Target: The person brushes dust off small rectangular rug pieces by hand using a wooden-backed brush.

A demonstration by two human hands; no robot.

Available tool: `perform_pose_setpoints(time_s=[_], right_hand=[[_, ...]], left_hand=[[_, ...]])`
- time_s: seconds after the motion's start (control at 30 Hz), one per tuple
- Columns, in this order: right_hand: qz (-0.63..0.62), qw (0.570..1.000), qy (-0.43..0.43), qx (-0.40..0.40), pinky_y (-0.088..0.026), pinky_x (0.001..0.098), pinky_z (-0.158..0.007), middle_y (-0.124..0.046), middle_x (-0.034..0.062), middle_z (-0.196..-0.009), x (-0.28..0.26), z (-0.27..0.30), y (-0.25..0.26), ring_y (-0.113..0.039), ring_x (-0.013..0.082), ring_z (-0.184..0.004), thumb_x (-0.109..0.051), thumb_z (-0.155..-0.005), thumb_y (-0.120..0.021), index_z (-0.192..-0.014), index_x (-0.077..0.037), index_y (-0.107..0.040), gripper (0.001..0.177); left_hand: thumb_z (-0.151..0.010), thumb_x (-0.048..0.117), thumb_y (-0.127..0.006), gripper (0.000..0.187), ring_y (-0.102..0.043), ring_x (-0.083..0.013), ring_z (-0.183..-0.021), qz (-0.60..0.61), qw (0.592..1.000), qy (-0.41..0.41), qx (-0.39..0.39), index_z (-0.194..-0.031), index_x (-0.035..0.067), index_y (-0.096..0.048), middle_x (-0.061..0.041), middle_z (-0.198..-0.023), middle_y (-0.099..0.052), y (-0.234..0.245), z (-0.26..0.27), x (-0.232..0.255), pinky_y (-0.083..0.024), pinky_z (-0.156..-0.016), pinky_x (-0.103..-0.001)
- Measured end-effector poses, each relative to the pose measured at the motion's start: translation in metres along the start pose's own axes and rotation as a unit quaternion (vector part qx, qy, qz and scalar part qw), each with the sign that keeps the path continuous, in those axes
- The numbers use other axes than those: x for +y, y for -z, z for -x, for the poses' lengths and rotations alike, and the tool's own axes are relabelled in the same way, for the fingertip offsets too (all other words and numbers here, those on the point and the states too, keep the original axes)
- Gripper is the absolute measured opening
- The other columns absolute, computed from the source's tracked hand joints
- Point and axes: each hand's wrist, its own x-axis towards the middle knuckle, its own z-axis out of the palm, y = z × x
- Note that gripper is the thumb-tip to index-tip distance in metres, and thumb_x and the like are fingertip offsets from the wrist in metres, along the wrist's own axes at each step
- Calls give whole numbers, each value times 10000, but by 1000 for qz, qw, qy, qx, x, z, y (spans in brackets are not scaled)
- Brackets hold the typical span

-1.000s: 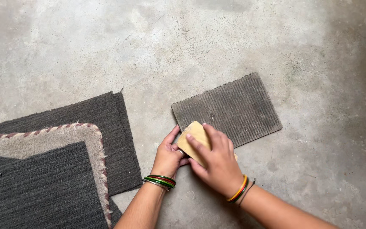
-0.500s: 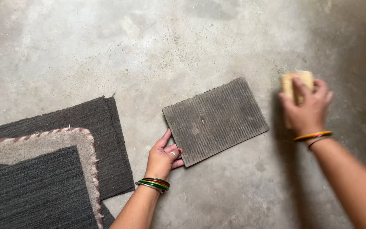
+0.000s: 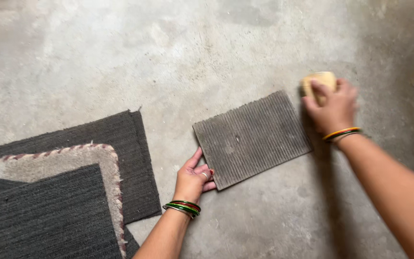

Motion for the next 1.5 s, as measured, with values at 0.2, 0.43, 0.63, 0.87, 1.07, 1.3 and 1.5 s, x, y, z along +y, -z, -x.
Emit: perform_pose_setpoints(time_s=[0.2, 0.43, 0.63, 0.87, 1.07, 1.3, 1.5], right_hand=[[-94, 977, 188, 36, -476, 546, -896, -556, 262, -1375, -129, 41, -10, -546, 390, -1097, -392, -869, -775, -1403, -286, -608, 569], [-173, 966, 136, -137, -389, 526, -998, -444, 306, -1434, -186, 18, -25, -454, 422, -1224, -421, -869, -726, -1323, -303, -687, 470], [-165, 964, 168, -124, -417, 521, -989, -440, 315, -1438, -193, 35, -36, -473, 433, -1209, -436, -856, -730, -1306, -315, -694, 468], [-130, 978, 143, -83, -427, 564, -985, -469, 317, -1430, -154, 33, -32, -485, 468, -1230, -381, -844, -768, -1333, -256, -685, 511], [-102, 977, 154, -107, -427, 542, -1013, -438, 303, -1441, -103, 20, -14, -474, 438, -1242, -413, -864, -766, -1320, -282, -679, 483], [-112, 955, 258, -91, -410, 528, -1008, -465, 246, -1418, -133, 81, 6, -498, 377, -1192, -437, -830, -745, -1295, -340, -699, 478], [-89, 974, 94, -188, -467, 449, -972, -470, 217, -1476, -106, 49, 4, -506, 365, -1145, -373, -843, -748, -1286, -361, -688, 447]], left_hand=[[-854, -129, -490, 785, -729, -155, -885, 12, 1000, 9, -20, -1563, 184, -364, -83, -1111, -745, -2, 8, 7, -643, -695, -312], [-867, -130, -533, 798, -690, -155, -902, -13, 1000, 2, -8, -1581, 191, -380, -74, -1103, -710, 0, 3, 0, -648, -705, -324], [-824, -150, -447, 620, -771, -228, -832, 13, 1000, 28, 3, -1438, -71, -475, -125, -1051, -741, 1, -4, -2, -687, -669, -380], [-866, -125, -538, 796, -680, -113, -811, 14, 1000, -26, 1, -1587, 182, -396, -61, -1012, -663, 6, -11, -11, -656, -689, -343], [-861, -120, -487, 787, -731, -165, -837, 33, 999, 4, -10, -1576, 173, -342, -112, -1067, -736, -2, -1, 0, -650, -689, -343], [-868, -131, -505, 782, -713, -152, -819, -4, 1000, -7, 4, -1573, 177, -369, -123, -1076, -721, -2, -3, 5, -635, -654, -329], [-862, -126, -511, 771, -691, -120, -799, -10, 1000, -7, 14, -1555, 186, -387, -58, -1010, -716, -3, 6, 2, -629, -652, -307]])
